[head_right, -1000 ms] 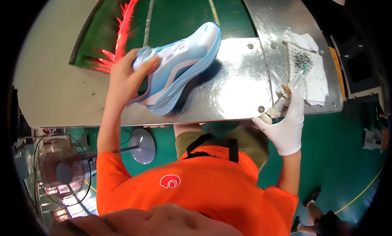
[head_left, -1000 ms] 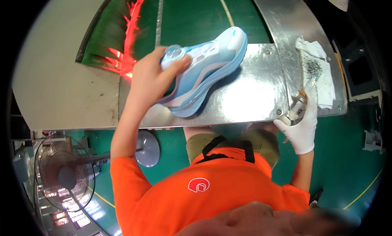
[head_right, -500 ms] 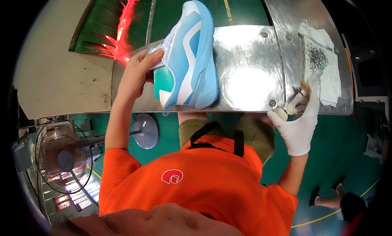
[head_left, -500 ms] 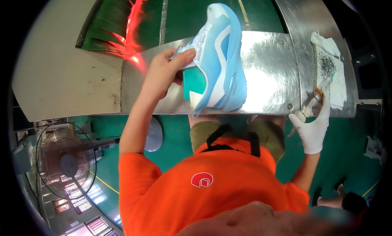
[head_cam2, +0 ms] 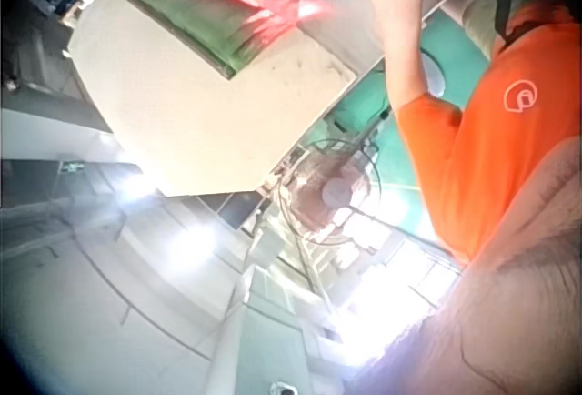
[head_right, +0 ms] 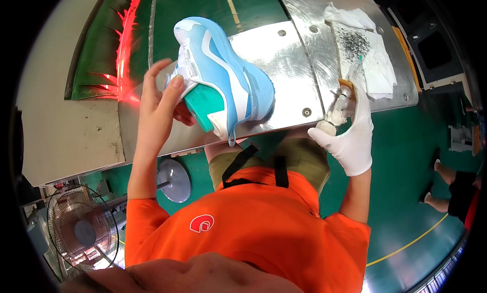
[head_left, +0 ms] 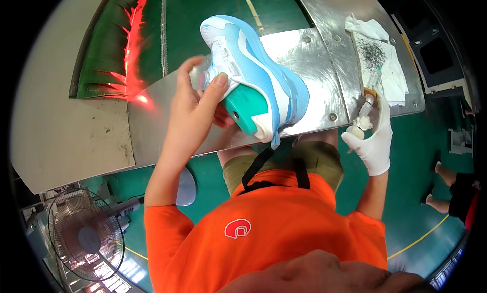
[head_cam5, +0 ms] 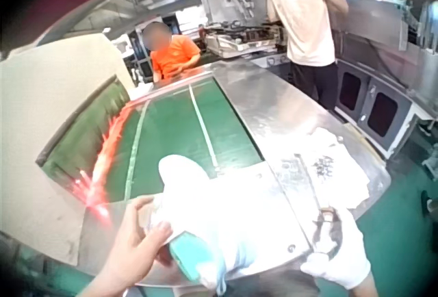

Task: The person prepares a syringe by drawing liquid from a container and wiping the tip. They then pick up a light blue and white sneaker and apply the liquid substance from the syringe into the seams and crevices of the shoe's sole and upper. The person rotates the shoe to access different areas while applying the substance.

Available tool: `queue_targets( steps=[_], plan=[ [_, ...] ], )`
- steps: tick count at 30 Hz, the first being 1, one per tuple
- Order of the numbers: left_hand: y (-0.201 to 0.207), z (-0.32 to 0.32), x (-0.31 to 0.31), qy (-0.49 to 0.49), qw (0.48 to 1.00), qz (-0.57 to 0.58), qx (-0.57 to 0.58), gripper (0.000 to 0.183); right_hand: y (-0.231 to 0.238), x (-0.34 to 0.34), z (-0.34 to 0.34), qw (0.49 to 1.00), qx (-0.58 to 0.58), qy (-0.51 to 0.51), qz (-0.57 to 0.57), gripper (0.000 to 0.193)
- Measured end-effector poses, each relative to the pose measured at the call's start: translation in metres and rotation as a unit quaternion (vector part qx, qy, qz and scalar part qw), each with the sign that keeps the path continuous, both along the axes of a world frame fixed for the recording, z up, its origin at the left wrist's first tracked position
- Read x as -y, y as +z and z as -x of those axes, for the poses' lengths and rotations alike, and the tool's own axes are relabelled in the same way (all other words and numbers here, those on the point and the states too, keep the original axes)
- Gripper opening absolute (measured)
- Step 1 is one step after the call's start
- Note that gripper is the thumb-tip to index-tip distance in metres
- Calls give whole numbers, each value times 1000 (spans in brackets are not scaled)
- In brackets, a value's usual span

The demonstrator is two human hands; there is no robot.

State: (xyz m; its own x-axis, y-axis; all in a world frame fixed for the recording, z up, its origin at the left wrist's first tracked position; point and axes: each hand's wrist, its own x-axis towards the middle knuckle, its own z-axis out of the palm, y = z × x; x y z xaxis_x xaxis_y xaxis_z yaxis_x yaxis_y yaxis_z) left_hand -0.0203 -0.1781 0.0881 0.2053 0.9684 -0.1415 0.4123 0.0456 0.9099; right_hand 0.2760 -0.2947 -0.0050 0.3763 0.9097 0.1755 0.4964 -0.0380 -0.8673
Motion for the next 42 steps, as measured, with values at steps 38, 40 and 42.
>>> queue_targets(
  steps=[38,40,42],
  plan=[
    [-13,-100,-30,-171,804,-477,-310,38,-38,35,-11,765,-629,92,-98,44],
    [-12,-101,-29,-185,794,-484,-319,38,-43,28,-13,757,-633,120,-111,47],
    [-12,-100,-32,-197,789,-493,-310,38,-47,24,-15,749,-635,142,-122,50]
  ],
)
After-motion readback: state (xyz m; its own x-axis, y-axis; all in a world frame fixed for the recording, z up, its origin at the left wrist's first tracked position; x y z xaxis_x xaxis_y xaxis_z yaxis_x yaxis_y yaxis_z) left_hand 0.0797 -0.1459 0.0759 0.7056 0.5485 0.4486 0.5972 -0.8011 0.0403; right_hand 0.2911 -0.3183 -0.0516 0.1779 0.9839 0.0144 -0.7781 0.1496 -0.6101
